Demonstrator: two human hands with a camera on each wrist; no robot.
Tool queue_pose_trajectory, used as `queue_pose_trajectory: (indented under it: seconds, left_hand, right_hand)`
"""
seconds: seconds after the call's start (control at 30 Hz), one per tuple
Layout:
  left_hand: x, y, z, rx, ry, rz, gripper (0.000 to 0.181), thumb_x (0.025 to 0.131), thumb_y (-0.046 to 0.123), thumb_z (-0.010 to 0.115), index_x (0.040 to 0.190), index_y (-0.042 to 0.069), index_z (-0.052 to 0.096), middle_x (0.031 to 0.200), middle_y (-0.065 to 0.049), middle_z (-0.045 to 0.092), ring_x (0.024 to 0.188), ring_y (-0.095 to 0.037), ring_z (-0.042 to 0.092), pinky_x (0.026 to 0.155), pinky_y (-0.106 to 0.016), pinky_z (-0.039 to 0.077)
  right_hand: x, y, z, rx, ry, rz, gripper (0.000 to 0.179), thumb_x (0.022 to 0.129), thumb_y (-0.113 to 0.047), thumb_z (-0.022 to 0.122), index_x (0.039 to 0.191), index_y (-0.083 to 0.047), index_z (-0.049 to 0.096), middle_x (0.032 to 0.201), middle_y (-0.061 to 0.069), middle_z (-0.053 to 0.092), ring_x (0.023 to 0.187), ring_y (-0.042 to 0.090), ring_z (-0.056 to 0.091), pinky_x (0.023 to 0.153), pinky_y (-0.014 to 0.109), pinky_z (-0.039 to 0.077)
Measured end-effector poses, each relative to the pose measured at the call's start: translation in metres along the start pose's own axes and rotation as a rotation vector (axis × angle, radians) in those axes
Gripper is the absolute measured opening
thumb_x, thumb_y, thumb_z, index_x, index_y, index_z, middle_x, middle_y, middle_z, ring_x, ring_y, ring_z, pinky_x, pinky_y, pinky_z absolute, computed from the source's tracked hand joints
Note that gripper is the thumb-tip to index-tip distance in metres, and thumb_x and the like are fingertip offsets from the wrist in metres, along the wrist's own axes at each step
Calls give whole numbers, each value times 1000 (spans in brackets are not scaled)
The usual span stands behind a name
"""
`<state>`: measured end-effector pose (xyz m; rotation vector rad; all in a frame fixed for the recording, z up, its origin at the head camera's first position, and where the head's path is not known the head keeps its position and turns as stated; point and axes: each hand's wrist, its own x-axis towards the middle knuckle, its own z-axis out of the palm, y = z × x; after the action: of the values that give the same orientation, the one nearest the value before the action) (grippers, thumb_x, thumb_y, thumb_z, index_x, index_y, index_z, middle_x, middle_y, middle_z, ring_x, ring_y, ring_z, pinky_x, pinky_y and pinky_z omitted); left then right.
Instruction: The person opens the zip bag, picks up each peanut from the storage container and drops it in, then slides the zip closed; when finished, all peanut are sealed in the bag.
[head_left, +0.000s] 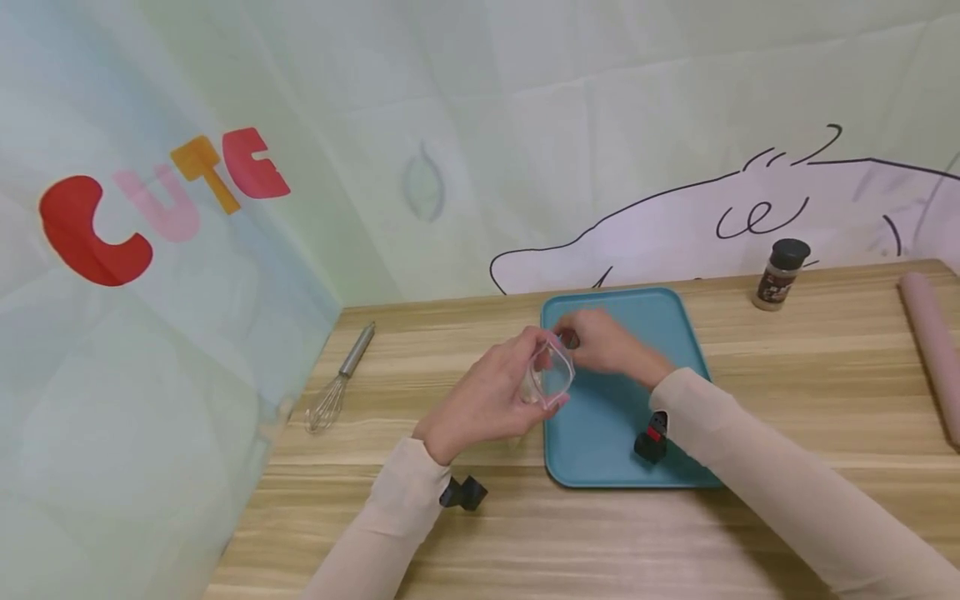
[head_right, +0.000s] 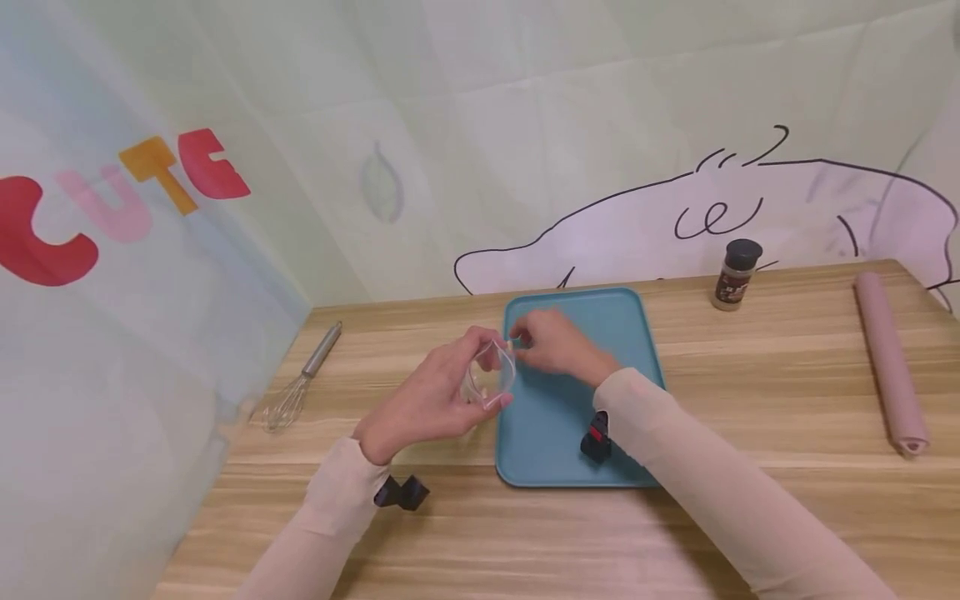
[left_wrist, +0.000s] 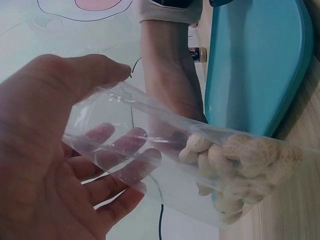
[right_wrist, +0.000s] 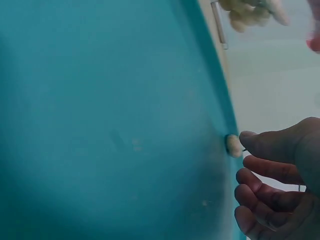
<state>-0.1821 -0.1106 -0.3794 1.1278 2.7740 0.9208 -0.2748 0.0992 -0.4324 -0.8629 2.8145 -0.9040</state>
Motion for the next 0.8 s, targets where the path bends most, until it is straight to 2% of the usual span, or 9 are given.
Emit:
queue_pose_trajectory:
  seconds: [0.1, 0.2, 0.33, 0.43, 0.63, 0.8]
  left_hand:
    - [0, 0, 1, -4, -2, 4, 53, 94, 23, 82, 135, 10, 52, 117, -14, 72, 110, -30, 71, 95, -41, 61]
    - [0, 0, 3, -9, -9, 6, 53, 94, 23, 82, 135, 9, 52, 117, -14, 72, 110, -29, 71, 95, -40, 61]
    - [0, 0, 4, -10, -13, 5, 52, 94, 22, 82, 135, 8, 52, 118, -15, 73, 111, -30, 72, 96, -41, 61]
    - [-1, 0, 4, -5, -15, 3, 52, 94, 22, 82, 135, 8, 52, 118, -15, 73, 111, -30, 72, 96, -41, 60]
    - [0, 0, 5, 13, -16, 11, 52, 95, 23, 81, 135, 9, 52, 116, -15, 73, 109, -29, 72, 95, -40, 60]
    - [0, 0, 5, 12, -15, 8, 53, 95, 23, 82, 136, 8, 52, 117, -14, 73, 110, -29, 73, 95, -41, 60]
  right_hand:
    - [0, 2, 6, 3, -5, 2, 34, 92, -14, 76, 122, 1, 76, 105, 17, 80, 93, 26, 72, 87, 45, 63]
    - [2, 2, 10, 21, -18, 11, 38, 93, -16, 77, 126, 2, 75, 105, 17, 80, 89, 24, 70, 81, 40, 62]
    - [3, 2, 13, 28, -17, -4, 36, 93, -15, 78, 124, 2, 76, 95, 13, 78, 78, 19, 61, 69, 29, 51]
    - [4, 3, 15, 22, -4, -19, 31, 92, -13, 78, 120, 1, 78, 90, 10, 77, 75, 17, 58, 67, 27, 46]
    - [2, 4, 16, 39, 23, -12, 32, 93, -11, 77, 122, 1, 77, 104, 16, 80, 86, 23, 68, 78, 37, 59]
    - [-6, 3, 10, 118, 71, 25, 30, 97, -6, 71, 126, 2, 72, 109, 18, 77, 95, 28, 70, 83, 42, 61]
